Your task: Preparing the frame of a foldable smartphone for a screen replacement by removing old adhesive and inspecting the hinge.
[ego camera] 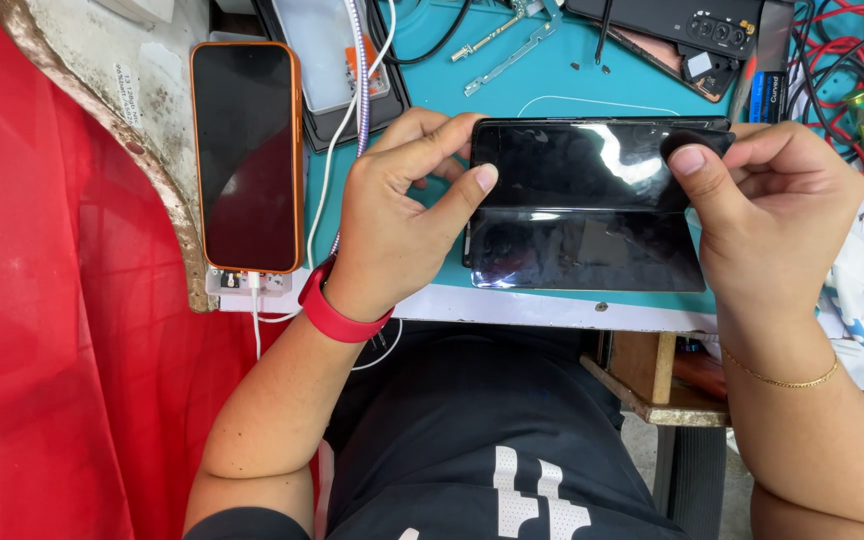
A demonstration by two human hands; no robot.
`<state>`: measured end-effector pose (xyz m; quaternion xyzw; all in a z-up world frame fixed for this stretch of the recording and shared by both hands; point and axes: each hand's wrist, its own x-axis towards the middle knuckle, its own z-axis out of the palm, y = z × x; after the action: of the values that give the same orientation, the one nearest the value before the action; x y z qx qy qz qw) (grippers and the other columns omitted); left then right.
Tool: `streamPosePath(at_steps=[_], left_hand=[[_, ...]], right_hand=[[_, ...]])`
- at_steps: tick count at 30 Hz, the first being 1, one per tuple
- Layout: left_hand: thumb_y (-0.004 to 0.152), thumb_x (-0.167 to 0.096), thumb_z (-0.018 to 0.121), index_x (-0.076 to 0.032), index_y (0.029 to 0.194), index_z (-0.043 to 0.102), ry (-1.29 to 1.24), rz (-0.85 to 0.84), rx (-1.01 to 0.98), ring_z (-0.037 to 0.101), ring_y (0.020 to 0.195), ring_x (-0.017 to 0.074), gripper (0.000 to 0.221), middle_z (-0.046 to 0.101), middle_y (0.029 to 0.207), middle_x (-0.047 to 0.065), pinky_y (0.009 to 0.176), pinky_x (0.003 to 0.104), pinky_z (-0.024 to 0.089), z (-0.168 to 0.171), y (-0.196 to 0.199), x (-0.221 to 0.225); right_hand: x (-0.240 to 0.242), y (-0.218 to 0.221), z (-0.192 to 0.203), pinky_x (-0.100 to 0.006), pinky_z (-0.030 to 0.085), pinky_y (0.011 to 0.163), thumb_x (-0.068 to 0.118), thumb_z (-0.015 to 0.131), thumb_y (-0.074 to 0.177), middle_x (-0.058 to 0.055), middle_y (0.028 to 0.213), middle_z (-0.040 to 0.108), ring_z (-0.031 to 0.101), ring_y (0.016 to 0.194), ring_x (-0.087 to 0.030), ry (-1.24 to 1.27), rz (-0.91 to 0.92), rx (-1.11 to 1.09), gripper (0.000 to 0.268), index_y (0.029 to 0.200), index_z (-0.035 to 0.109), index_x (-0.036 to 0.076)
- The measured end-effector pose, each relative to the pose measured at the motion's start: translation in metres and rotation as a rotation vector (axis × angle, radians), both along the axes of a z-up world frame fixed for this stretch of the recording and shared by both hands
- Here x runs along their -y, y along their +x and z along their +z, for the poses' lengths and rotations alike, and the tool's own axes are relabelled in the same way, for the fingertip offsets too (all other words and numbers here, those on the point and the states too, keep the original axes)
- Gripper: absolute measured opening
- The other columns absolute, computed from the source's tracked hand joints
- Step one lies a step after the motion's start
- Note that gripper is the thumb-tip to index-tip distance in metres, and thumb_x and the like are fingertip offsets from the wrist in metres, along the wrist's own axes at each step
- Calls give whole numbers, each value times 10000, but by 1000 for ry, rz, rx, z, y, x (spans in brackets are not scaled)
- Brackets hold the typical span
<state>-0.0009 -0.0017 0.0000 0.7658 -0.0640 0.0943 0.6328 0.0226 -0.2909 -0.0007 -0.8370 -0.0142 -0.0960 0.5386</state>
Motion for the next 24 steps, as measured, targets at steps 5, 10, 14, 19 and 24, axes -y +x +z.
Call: streamPosePath(at_steps=[5, 10, 14, 19, 24], left_hand=[[993, -64, 737, -90, 1302, 666, -5, -3, 4, 657, 842, 129, 319, 611, 1096, 43, 875, 250, 598, -2, 0, 0], [996, -61, 735, -99, 1303, 668, 3, -3, -1, 655, 833, 117, 316, 603, 1090, 33, 892, 249, 582, -2, 0, 0], [1002, -56, 737, -101, 1312, 659, 5, -9, 19, 661, 845, 131, 323, 610, 1101, 38, 886, 257, 599, -4, 0, -1], [1005, -52, 739, -107, 1323, 651, 2, -16, 25, 660, 854, 137, 335, 608, 1110, 41, 893, 260, 604, -5, -1, -1], [1008, -49, 733, -87, 1311, 657, 13, -18, 32, 650, 843, 131, 314, 599, 1097, 44, 890, 257, 590, -3, -1, 0]], right_hand=[[0, 0, 0, -216, 423, 771, 82, 895, 1110, -72, 1056, 629, 521, 892, -85, -4, 3, 8, 299, 1023, 609, 56], [0, 0, 0, -219, 419, 767, 77, 892, 1116, -77, 1052, 622, 515, 889, -87, -6, 5, 7, 299, 1026, 607, 52], [1, 1, -2, -224, 426, 783, 69, 892, 1112, -78, 1041, 619, 524, 905, -94, 13, 9, 16, 303, 1024, 602, 53], [0, 1, -2, -229, 425, 784, 57, 886, 1116, -91, 1056, 631, 529, 914, -103, 6, 18, 32, 301, 1028, 599, 40], [-1, 2, 0, -218, 437, 769, 67, 896, 1106, -70, 1030, 640, 524, 868, -78, -7, 1, 27, 301, 1021, 607, 50]])
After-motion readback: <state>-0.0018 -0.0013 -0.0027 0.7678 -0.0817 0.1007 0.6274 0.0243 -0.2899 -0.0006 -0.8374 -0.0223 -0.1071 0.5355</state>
